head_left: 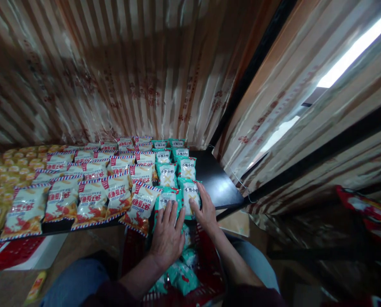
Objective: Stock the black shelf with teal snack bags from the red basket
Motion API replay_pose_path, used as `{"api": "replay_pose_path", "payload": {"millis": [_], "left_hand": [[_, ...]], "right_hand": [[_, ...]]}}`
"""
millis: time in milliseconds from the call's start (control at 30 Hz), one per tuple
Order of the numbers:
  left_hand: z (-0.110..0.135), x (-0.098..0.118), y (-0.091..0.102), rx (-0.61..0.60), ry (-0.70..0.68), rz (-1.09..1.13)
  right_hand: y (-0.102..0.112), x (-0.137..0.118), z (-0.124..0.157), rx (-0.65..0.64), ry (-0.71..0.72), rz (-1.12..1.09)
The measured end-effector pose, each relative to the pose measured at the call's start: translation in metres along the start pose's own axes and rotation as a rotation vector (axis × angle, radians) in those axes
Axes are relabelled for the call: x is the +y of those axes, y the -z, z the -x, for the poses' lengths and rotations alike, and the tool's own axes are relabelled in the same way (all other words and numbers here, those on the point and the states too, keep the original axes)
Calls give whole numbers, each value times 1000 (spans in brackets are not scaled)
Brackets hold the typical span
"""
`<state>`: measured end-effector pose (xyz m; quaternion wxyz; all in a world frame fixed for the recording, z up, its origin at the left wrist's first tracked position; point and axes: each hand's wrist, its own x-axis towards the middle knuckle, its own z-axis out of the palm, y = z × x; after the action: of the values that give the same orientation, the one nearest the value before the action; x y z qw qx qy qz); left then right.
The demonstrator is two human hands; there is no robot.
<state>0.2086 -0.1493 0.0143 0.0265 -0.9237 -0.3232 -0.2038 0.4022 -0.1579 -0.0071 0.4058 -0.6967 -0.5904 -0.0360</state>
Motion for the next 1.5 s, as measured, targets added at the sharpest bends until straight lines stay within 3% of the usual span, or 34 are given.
{"api": "replay_pose_path", "payload": {"millis": [233, 567, 833, 1033, 1233, 1500], "left_hand": [[1, -3, 4, -5, 7, 68], [-5, 0, 1, -40, 8, 87], [-10, 2, -2, -107, 0, 76], [-7, 3, -9, -72, -55, 83], [-7, 7, -14, -47, -107, 65], [-12, 9, -17, -53, -120, 98]], "right_hand": [[13, -2, 11, -32, -22, -62], [0, -3, 17, 44, -97, -46], [7, 3, 13, 121, -118, -62], [14, 11, 8, 133, -79, -3], [16, 19, 4, 238, -136, 35], [16, 25, -5, 272, -133, 98]]}}
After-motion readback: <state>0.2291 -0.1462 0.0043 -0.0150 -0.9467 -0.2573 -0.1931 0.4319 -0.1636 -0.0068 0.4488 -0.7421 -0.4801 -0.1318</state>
